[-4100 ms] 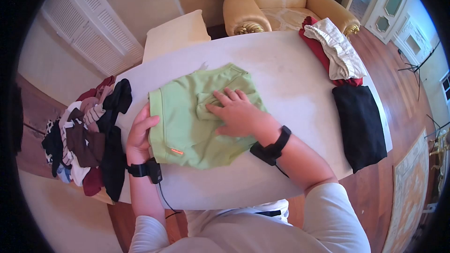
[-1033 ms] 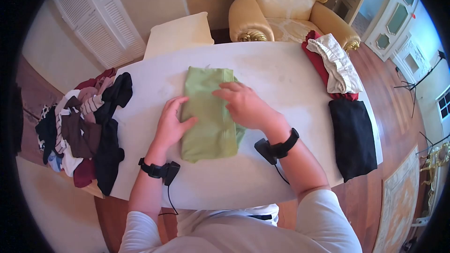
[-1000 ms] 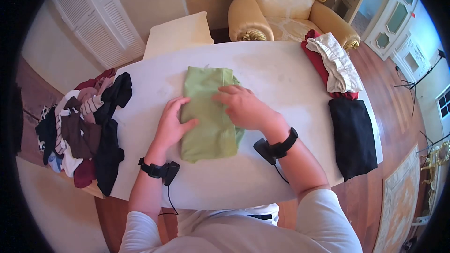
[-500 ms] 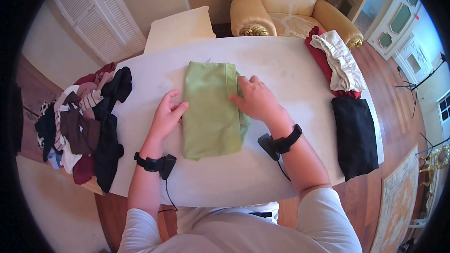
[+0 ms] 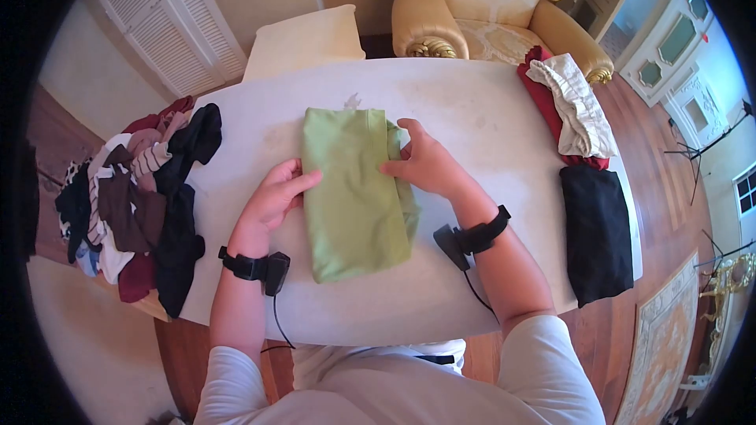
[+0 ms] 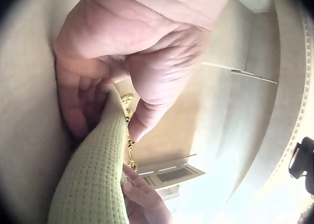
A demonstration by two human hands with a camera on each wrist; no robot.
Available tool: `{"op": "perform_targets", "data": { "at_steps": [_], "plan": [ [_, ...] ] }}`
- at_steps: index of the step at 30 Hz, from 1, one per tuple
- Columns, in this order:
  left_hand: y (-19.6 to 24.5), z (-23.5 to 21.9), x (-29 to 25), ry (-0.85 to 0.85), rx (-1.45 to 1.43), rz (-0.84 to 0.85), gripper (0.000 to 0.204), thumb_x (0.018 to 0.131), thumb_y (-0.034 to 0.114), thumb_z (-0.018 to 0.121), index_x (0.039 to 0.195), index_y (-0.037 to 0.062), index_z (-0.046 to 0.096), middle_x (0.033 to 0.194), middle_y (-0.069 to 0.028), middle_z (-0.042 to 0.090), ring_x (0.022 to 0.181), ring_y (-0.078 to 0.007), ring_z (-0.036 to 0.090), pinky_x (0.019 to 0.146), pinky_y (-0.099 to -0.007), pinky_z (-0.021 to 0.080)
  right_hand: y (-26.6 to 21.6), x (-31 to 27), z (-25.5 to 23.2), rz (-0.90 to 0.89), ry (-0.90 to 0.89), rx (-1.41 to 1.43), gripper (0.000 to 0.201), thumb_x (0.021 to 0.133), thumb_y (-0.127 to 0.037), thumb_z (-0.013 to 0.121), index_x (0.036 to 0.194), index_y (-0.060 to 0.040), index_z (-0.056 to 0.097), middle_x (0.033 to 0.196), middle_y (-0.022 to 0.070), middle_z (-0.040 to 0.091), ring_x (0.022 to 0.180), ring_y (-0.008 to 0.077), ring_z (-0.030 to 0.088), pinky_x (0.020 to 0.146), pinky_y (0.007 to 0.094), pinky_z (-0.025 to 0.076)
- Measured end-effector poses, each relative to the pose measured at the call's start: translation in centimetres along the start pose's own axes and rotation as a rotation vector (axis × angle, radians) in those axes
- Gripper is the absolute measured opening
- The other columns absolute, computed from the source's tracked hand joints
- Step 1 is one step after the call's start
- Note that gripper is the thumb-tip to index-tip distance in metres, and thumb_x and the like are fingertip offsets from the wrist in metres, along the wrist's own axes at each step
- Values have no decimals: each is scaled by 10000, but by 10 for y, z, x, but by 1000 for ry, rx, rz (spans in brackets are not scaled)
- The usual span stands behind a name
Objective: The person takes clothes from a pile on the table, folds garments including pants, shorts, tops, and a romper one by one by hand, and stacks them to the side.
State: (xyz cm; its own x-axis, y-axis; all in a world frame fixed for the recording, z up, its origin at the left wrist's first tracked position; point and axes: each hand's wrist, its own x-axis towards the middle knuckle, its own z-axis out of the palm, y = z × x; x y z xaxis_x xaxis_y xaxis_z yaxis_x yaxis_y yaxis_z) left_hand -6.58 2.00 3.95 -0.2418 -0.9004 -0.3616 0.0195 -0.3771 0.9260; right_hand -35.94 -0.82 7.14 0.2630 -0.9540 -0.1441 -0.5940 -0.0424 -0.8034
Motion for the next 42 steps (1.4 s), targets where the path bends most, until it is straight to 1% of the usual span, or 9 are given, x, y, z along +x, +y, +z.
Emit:
{"op": "perform_targets", "data": {
  "at_steps": [8, 11, 17, 19, 26, 29, 31, 34, 42],
  "plan": [
    [-11, -8, 6, -1, -32, 115, 402, 932, 90, 688, 1286, -7, 524, 1217, -131, 655, 1110, -194, 655, 970, -359, 538, 21, 11, 11, -38, 42, 154, 872, 832, -149, 793, 1565, -72, 327, 1105, 141, 600, 909, 197, 619, 785, 325, 517],
    [-10, -5, 7, 33, -35, 108, 401, 935, 85, 681, 1287, -16, 517, 1211, -136, 657, 1094, -201, 671, 951, -359, 554, 28, 14, 14, -52, 66, 209, 893, 803, -143, 795, 1550, -6, 327, 1070, 170, 637, 980, 243, 635, 849, 347, 534],
    [1, 2, 0, 137, -115, 16, 372, 969, 179, 678, 1287, 15, 578, 1187, -83, 689, 1034, -166, 697, 897, -330, 577, 32, 21, 19, 89, 67, 558, 897, 797, -141, 820, 1518, 75, 332, 1163, 186, 651, 957, 234, 651, 780, 326, 538],
    [2, 0, -1, 54, -114, 21, 397, 959, 221, 703, 1287, 23, 601, 1203, -79, 687, 1064, -166, 680, 911, -346, 567, 27, 18, 18, 125, -42, 738, 768, 801, -142, 824, 1419, 121, 453, 1140, 156, 682, 903, 202, 662, 751, 317, 531],
    [2, -3, 0, -26, -103, 14, 413, 952, 163, 693, 1314, -6, 589, 1220, -99, 689, 1079, -179, 687, 935, -348, 568, 32, 21, 15, 103, -210, 672, 429, 796, -142, 830, 1140, 55, 666, 995, 61, 719, 876, 141, 668, 718, 291, 514],
    [1, -3, 0, -52, -114, 37, 415, 950, 137, 685, 1321, -16, 580, 1227, -107, 688, 1079, -186, 691, 944, -349, 567, 29, 19, 14, 67, -231, 616, 463, 801, -139, 827, 1193, 20, 639, 1037, 71, 715, 899, 157, 670, 722, 288, 514],
    [1, -2, 0, -45, -126, 52, 424, 945, 126, 688, 1328, -19, 574, 1224, -108, 690, 1073, -187, 691, 943, -348, 565, 22, 15, 11, 125, -272, 554, 627, 829, -38, 800, 1388, -25, 516, 1205, 130, 680, 1051, 228, 685, 865, 368, 578],
    [1, -3, 0, -57, -126, 51, 411, 957, 122, 679, 1329, -23, 581, 1229, -110, 696, 1082, -185, 691, 972, -349, 553, 21, 13, 10, 133, -307, 573, 717, 831, -18, 786, 1458, -50, 440, 1209, 137, 675, 1072, 243, 682, 866, 384, 582],
    [0, -2, 0, -127, -217, 50, 449, 961, 105, 663, 1373, -28, 544, 1295, -126, 663, 1161, -218, 662, 1022, -373, 528, 19, 11, 11, 139, -337, 735, 730, 837, 39, 741, 1483, -46, 412, 1212, 147, 676, 1098, 244, 684, 913, 356, 581]
  ]
}}
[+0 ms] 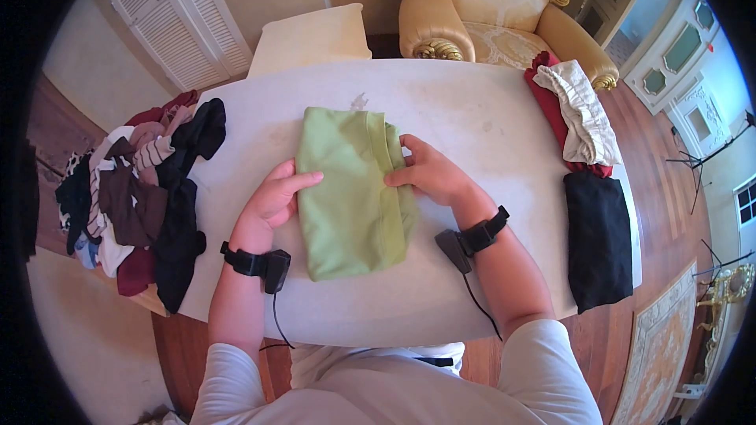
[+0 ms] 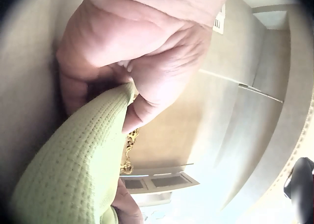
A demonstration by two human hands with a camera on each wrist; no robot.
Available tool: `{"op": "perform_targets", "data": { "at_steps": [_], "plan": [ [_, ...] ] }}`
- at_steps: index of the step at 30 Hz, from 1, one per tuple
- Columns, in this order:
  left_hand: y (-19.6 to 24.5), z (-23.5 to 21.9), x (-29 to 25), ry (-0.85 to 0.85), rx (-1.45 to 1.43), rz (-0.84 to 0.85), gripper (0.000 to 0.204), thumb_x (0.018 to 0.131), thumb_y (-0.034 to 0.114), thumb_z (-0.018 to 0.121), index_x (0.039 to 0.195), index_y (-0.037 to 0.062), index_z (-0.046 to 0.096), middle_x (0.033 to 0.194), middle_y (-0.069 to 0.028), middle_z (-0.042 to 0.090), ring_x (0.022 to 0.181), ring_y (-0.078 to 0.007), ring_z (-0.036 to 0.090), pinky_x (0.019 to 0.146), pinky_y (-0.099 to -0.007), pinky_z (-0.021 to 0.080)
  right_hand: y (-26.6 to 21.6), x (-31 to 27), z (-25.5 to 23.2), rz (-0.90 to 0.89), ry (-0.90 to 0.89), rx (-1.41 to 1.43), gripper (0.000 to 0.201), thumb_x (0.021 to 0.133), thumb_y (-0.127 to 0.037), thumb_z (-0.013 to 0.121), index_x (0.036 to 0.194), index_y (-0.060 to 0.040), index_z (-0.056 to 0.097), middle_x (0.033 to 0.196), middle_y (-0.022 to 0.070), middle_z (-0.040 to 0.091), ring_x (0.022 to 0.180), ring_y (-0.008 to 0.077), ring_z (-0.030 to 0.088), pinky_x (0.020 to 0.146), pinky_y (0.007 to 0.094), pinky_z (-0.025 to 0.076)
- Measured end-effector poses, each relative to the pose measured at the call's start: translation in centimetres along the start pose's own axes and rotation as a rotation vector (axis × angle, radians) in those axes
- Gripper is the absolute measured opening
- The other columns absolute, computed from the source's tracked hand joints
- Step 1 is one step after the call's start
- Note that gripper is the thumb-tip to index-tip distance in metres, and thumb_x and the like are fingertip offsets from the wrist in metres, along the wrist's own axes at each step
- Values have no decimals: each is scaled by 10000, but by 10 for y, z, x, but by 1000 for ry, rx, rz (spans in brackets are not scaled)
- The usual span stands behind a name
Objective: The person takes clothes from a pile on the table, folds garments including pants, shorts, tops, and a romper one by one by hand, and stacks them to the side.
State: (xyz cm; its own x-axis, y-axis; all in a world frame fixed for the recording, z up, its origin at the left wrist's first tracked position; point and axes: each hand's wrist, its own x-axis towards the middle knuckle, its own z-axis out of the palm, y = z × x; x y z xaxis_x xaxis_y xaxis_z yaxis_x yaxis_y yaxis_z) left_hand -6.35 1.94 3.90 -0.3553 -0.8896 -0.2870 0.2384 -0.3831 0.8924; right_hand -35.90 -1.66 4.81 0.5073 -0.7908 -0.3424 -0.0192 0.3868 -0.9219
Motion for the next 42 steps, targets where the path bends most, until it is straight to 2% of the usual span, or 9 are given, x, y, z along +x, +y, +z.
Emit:
{"op": "perform_targets", "data": {
  "at_steps": [8, 13, 17, 26, 28, 31, 36, 38, 42],
  "plan": [
    [-2, 4, -1, 10, -54, 3, 447, 963, 64, 657, 1391, 23, 535, 1349, -99, 627, 1215, -208, 626, 1020, -372, 521, 8, 6, -3, -95, -18, 136, 697, 849, 96, 673, 1487, -46, 430, 1216, 150, 692, 1087, 224, 697, 956, 367, 576],
    [0, -7, -5, -134, 47, 391, 408, 983, 35, 623, 1384, 31, 545, 1332, -84, 634, 1215, -180, 619, 1010, -349, 515, -15, -13, 3, -510, -19, 174, 288, 906, 117, 588, 1128, -21, 710, 1085, 60, 730, 980, 126, 691, 883, 306, 569],
    [1, -1, -7, -203, -133, 389, 382, 1008, 58, 594, 1388, 37, 558, 1355, -91, 624, 1215, -174, 618, 1007, -329, 510, -17, -11, -2, -625, -79, 48, 202, 943, 111, 580, 904, -35, 714, 1094, 60, 721, 969, 109, 660, 876, 281, 551],
    [-2, 4, -8, -153, -298, 89, 655, 1077, 547, 400, 1523, 69, 440, 1484, -94, 545, 1358, -223, 517, 1148, -415, 403, -18, -6, -3, -723, 5, 86, 199, 974, 81, 566, 882, -42, 691, 1214, 108, 680, 1032, 161, 651, 916, 311, 545],
    [4, 16, -12, -340, -530, 22, 770, 1052, 645, 364, 1557, 64, 386, 1532, -106, 498, 1409, -235, 476, 1162, -423, 390, -17, -5, -4, -722, 15, 92, 198, 978, 77, 564, 885, -43, 691, 1220, 106, 678, 1033, 161, 649, 912, 312, 545],
    [2, 17, -10, -375, -481, 19, 833, 1019, 699, 382, 1569, 73, 370, 1561, -108, 464, 1441, -246, 444, 1162, -433, 390, -16, -5, -5, -711, 23, 94, 207, 969, 90, 558, 886, -44, 692, 1235, 106, 673, 1037, 159, 645, 905, 311, 541],
    [-3, 22, -9, -243, -296, 34, 714, 1025, 538, 536, 1548, 73, 397, 1517, -106, 507, 1390, -244, 490, 1142, -437, 408, -14, -3, -13, -713, -3, -5, 271, 922, 152, 509, 887, -41, 695, 1263, 121, 664, 1062, 173, 637, 906, 305, 528],
    [-3, 19, -10, -207, -279, -30, 660, 1024, 456, 585, 1532, 71, 418, 1495, -105, 527, 1368, -244, 509, 1133, -433, 416, -17, -5, -20, -614, -52, -90, 251, 975, 43, 487, 849, -15, 697, 1356, 173, 606, 1174, 240, 620, 1005, 367, 517],
    [-5, 17, -7, -169, -352, -89, 546, 992, 255, 575, 1479, 32, 471, 1442, -114, 574, 1315, -254, 554, 1124, -426, 426, -24, -14, -19, -508, -181, 79, 257, 1007, -88, 461, 1017, -30, 711, 1357, 142, 615, 1170, 208, 593, 1008, 346, 473]
  ]
}}
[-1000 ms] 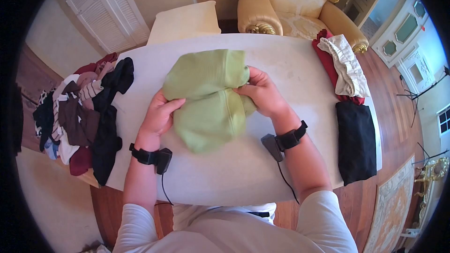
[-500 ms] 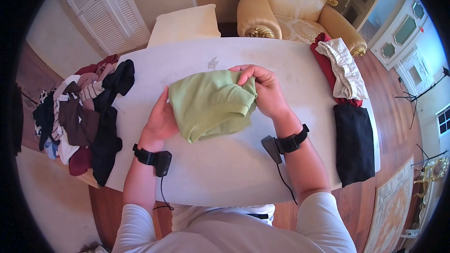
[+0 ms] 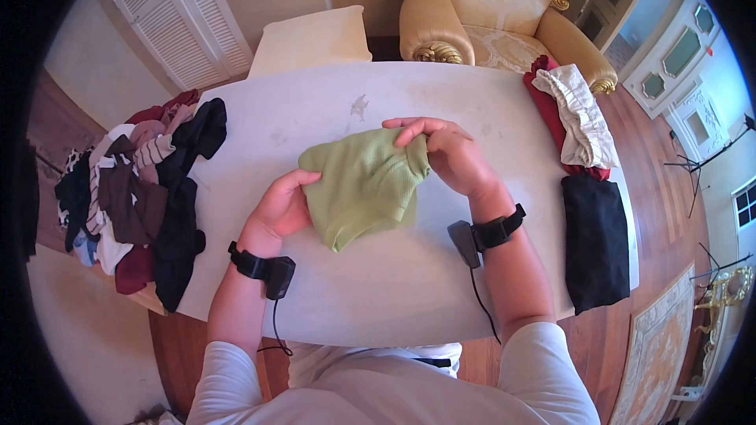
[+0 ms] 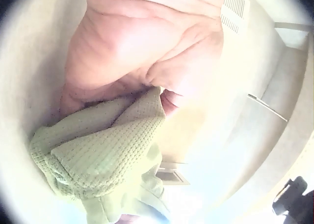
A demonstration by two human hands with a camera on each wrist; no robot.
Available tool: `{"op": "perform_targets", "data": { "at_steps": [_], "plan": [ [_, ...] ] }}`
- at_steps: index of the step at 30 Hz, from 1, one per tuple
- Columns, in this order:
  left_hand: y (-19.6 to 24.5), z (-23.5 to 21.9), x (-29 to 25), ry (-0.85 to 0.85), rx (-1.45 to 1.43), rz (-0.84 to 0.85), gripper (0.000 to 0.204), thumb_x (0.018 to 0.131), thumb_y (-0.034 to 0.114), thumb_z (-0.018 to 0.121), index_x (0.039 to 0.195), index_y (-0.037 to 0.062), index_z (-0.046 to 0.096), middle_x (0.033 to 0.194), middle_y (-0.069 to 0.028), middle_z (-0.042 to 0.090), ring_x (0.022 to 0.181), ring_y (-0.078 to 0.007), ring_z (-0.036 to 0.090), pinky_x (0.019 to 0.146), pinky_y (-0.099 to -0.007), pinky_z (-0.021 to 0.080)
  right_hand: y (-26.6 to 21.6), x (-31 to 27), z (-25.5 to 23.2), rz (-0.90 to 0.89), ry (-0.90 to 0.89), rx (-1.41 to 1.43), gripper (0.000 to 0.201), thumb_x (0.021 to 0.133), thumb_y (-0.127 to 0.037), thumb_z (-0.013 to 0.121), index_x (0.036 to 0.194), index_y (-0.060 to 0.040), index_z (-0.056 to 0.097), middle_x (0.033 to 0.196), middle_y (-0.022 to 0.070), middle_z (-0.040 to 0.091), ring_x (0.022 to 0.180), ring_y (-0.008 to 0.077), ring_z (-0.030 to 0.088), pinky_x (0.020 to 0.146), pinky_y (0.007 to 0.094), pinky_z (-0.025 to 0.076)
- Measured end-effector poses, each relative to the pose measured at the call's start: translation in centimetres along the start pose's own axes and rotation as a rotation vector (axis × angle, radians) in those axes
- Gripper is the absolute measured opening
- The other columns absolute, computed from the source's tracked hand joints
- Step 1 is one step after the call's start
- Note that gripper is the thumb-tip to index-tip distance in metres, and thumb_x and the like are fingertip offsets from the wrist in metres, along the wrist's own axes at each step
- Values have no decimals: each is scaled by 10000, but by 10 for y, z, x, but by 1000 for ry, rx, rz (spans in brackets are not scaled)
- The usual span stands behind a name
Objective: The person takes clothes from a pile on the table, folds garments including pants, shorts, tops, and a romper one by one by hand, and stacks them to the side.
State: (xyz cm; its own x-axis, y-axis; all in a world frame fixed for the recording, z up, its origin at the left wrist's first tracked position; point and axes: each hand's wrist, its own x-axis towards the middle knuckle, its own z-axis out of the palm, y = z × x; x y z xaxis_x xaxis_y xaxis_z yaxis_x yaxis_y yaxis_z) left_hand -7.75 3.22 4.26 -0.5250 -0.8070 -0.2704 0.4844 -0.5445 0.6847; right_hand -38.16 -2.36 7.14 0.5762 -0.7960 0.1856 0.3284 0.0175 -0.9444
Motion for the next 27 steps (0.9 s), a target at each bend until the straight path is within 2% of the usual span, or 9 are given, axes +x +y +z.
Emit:
{"op": "perform_targets", "data": {
  "at_steps": [2, 5, 8, 9, 14, 16, 18, 21, 27],
  "plan": [
    [-1, -2, 2, 5, -5, 23, 527, 991, 216, 547, 1469, 8, 478, 1442, -128, 577, 1313, -265, 561, 1130, -431, 424, 0, 0, 3, 100, 118, 194, 373, 1049, -285, 464, 1213, 1, 639, 1373, 139, 597, 1208, 233, 572, 1047, 359, 448],
    [-2, -3, 4, 69, -28, 27, 510, 984, 188, 532, 1455, -2, 487, 1430, -130, 587, 1295, -271, 575, 1123, -428, 434, 5, 1, 0, 352, 291, 61, 555, 1011, -320, 606, 1418, 37, 480, 1321, 176, 604, 1189, 253, 583, 1041, 356, 457],
    [-2, -3, 6, 79, 5, 35, 499, 1002, 228, 539, 1453, 22, 489, 1411, -125, 593, 1285, -254, 581, 1118, -420, 444, 10, -1, 9, 414, 190, -344, 787, 919, -284, 760, 1525, 22, 361, 1262, 208, 610, 1162, 248, 594, 1022, 357, 467],
    [-1, -3, 6, 89, -3, 36, 503, 1012, 255, 548, 1453, 22, 491, 1412, -122, 593, 1288, -245, 580, 1118, -416, 445, 11, -1, 9, 392, 198, -277, 924, 841, -163, 835, 1567, 18, 293, 1233, 236, 610, 1141, 241, 602, 997, 361, 485],
    [3, 11, 1, 76, 56, 85, 512, 1011, 244, 622, 1454, 21, 494, 1418, -105, 591, 1290, -220, 579, 1109, -400, 454, 12, 2, 10, 268, 252, -243, 903, 822, -70, 825, 1554, 22, 305, 1254, 197, 616, 1173, 244, 601, 995, 361, 498],
    [0, 13, -2, 55, 339, 167, 503, 981, 133, 650, 1442, -4, 502, 1382, -104, 620, 1283, -230, 595, 1090, -389, 478, 15, 5, 19, 211, 298, -152, 903, 812, -34, 821, 1552, 20, 307, 1259, 177, 620, 1179, 246, 607, 1001, 361, 502],
    [-2, 6, 3, 70, 299, 200, 504, 971, 96, 655, 1441, -1, 503, 1381, -100, 620, 1276, -227, 599, 1089, -389, 478, 18, 7, 30, 177, 350, 138, 845, 804, 8, 795, 1525, 2, 356, 1268, 124, 632, 1169, 234, 629, 1020, 362, 502],
    [1, -2, 6, 105, 257, 231, 495, 965, 65, 658, 1435, 10, 511, 1377, -91, 621, 1274, -220, 596, 1085, -387, 478, 31, 6, 25, 199, 132, 15, 771, 805, 41, 770, 1485, -2, 409, 1298, 108, 627, 1182, 224, 634, 1040, 367, 499],
    [5, 1, 4, 136, 219, 273, 471, 992, 86, 640, 1437, 15, 504, 1392, -97, 605, 1285, -221, 585, 1085, -391, 478, 24, 9, 13, 222, 196, 247, 701, 821, 114, 699, 1462, -8, 442, 1358, 104, 604, 1239, 209, 605, 1052, 373, 495]
  ]
}}
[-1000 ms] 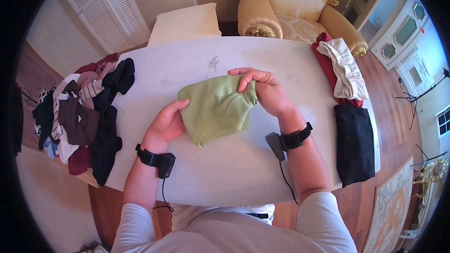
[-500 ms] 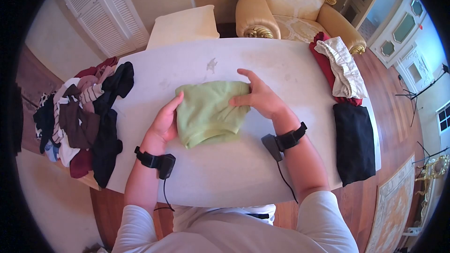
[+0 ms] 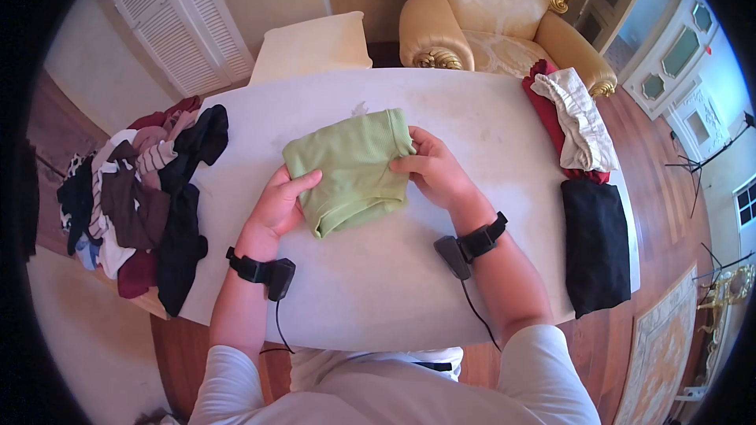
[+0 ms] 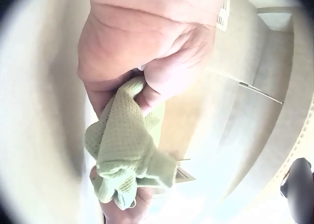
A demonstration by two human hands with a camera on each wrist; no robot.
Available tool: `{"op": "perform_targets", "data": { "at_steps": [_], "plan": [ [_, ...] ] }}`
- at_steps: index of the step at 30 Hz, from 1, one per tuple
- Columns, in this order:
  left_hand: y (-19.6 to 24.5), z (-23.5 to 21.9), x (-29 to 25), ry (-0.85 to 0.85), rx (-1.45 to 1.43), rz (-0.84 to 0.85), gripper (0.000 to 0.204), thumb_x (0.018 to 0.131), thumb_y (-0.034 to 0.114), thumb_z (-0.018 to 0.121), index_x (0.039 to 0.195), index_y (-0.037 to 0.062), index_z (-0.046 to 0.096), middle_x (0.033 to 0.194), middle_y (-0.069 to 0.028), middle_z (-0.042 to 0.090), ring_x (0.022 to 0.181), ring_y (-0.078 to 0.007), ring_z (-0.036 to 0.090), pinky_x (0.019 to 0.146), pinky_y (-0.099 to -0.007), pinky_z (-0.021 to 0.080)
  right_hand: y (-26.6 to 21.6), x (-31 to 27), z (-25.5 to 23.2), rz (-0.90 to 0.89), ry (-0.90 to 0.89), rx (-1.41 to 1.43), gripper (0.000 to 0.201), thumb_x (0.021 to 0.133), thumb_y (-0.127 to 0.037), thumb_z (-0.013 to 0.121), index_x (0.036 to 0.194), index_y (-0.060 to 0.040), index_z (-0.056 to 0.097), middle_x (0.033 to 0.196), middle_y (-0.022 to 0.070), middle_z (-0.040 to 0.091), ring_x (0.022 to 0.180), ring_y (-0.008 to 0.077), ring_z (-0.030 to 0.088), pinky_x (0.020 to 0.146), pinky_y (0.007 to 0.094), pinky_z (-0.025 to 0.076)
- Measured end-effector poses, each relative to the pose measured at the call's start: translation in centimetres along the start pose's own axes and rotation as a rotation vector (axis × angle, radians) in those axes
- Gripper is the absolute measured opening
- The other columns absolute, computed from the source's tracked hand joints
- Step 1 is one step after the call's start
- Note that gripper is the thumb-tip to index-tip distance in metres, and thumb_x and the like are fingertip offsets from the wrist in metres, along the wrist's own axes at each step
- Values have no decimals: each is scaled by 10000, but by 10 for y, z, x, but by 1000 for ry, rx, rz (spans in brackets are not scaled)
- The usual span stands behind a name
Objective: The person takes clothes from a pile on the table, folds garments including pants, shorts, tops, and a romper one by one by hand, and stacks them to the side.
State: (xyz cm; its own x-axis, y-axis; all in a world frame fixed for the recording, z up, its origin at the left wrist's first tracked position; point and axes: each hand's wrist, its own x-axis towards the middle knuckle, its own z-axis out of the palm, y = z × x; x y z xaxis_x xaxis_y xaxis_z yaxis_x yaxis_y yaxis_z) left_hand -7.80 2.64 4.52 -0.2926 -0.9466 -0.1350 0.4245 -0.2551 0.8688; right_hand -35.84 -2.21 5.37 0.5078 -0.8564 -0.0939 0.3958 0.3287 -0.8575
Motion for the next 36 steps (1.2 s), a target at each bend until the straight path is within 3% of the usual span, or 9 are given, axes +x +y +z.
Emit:
{"op": "perform_targets", "data": {
  "at_steps": [8, 16, 23, 26, 28, 29, 32, 34, 36],
  "plan": [
    [2, 4, 0, -21, -85, -12, 540, 1011, 135, 641, 1499, 34, 433, 1459, -96, 549, 1326, -232, 554, 1110, -400, 457, 14, -1, 6, -50, -11, -112, 722, 828, 142, 632, 1493, -41, 418, 1327, 94, 618, 1197, 208, 632, 1008, 358, 528],
    [-2, 7, -5, -150, 257, -182, 860, 829, -28, 755, 1569, 84, 332, 1478, -79, 527, 1336, -210, 546, 1095, -400, 483, 9, 3, 1, -16, 135, -13, 642, 874, 124, 585, 1477, -10, 412, 1227, 138, 666, 1109, 224, 677, 960, 355, 558],
    [9, 10, -8, -126, 374, -255, 852, 843, 43, 782, 1566, 75, 331, 1454, -85, 527, 1348, -228, 524, 1097, -398, 479, 14, 2, -12, -124, 137, -383, 600, 899, 92, 580, 1471, -16, 434, 1182, 109, 674, 1091, 185, 656, 953, 332, 533],
    [9, -5, -2, -57, 278, -123, 813, 869, 122, 794, 1547, 49, 351, 1438, -95, 534, 1358, -240, 510, 1119, -396, 448, -1, -3, -7, -149, 85, -402, 591, 908, 90, 564, 1473, -34, 443, 1179, 92, 673, 1089, 170, 650, 963, 323, 521],
    [4, -19, 5, 261, 476, 48, 819, 874, 187, 819, 1537, 33, 363, 1470, -105, 518, 1356, -241, 508, 1146, -405, 407, -11, -8, 1, -151, 61, -424, 593, 909, 91, 557, 1476, -43, 445, 1178, 83, 671, 1090, 162, 646, 968, 321, 515],
    [1, -21, 6, 261, 476, 48, 819, 874, 187, 819, 1537, 33, 363, 1470, -105, 518, 1356, -241, 508, 1146, -405, 407, -15, -12, 6, -156, 15, -486, 594, 905, 98, 546, 1474, -42, 448, 1177, 76, 669, 1085, 150, 639, 964, 314, 510],
    [0, -17, 3, 87, 463, 247, 788, 856, 218, 842, 1501, 31, 431, 1443, -86, 548, 1367, -214, 484, 1172, -391, 356, -24, -21, 23, -150, -112, -582, 594, 897, 108, 528, 1468, -40, 461, 1172, 63, 665, 1076, 123, 625, 955, 300, 500],
    [3, -6, -4, -261, 414, 59, 727, 849, 211, 841, 1462, 24, 498, 1392, -66, 596, 1338, -185, 505, 1144, -364, 382, -27, -28, 36, -135, -187, -611, 592, 892, 110, 522, 1463, -38, 470, 1167, 56, 664, 1071, 110, 618, 951, 292, 495],
    [10, 8, -14, -342, 426, -30, 697, 843, 193, 835, 1443, 22, 525, 1361, -58, 619, 1312, -177, 525, 1131, -355, 394, -30, -33, 46, -99, -382, -618, 561, 922, 95, 541, 1465, -27, 472, 1217, 54, 663, 1108, 115, 626, 976, 288, 498]
  ]
}}
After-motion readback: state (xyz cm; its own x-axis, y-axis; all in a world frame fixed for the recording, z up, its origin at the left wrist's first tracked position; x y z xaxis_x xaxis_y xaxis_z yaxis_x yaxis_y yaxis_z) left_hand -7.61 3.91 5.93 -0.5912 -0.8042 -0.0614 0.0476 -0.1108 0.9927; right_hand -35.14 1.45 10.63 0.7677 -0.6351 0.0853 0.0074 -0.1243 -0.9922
